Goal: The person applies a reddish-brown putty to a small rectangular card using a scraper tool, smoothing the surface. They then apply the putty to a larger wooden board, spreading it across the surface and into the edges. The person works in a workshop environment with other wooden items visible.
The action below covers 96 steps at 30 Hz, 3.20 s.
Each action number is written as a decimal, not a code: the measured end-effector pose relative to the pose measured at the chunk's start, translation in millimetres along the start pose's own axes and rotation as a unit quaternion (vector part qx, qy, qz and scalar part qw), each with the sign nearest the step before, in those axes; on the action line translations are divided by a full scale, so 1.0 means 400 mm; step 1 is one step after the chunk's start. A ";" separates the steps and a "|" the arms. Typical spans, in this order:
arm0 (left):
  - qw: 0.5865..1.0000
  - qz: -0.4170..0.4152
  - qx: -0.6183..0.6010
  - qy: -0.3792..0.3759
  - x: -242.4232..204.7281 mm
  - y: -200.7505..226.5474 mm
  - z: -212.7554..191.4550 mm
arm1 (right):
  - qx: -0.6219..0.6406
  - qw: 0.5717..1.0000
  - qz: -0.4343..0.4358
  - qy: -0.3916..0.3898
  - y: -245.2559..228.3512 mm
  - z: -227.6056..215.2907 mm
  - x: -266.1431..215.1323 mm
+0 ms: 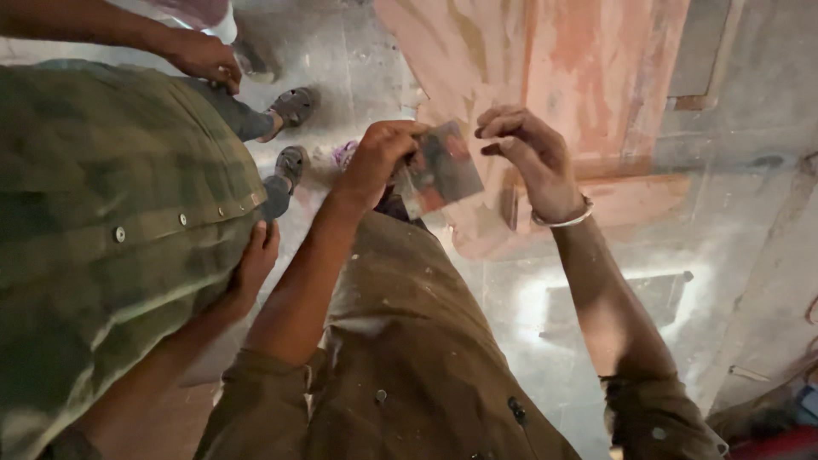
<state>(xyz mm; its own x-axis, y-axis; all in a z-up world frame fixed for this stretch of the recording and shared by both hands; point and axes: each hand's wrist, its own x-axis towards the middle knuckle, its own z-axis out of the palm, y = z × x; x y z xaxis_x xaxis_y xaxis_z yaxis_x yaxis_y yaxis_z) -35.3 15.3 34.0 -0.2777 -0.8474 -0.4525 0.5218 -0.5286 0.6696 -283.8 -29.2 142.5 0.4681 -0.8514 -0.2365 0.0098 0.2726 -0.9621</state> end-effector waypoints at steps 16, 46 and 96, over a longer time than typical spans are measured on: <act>0.965 0.090 0.231 -0.085 -0.062 0.067 0.121 | -0.276 0.958 -0.062 0.047 -0.055 0.001 -0.081; 0.999 -0.046 0.007 -0.027 0.427 0.534 -0.019 | -0.230 0.964 -0.125 0.054 -0.182 -0.012 0.343; 0.955 0.102 0.246 0.127 1.042 0.648 -0.403 | -0.656 0.752 -0.059 0.031 0.078 -0.188 1.301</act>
<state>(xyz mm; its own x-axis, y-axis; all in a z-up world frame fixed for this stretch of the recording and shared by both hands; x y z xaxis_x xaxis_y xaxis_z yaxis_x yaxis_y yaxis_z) 114.3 -467.0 -76.0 0.0264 -0.9287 -0.3699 0.0842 -0.3667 0.9265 -106.4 -497.7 -20.7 0.4894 -0.8655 -0.1065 -0.8514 -0.4478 -0.2730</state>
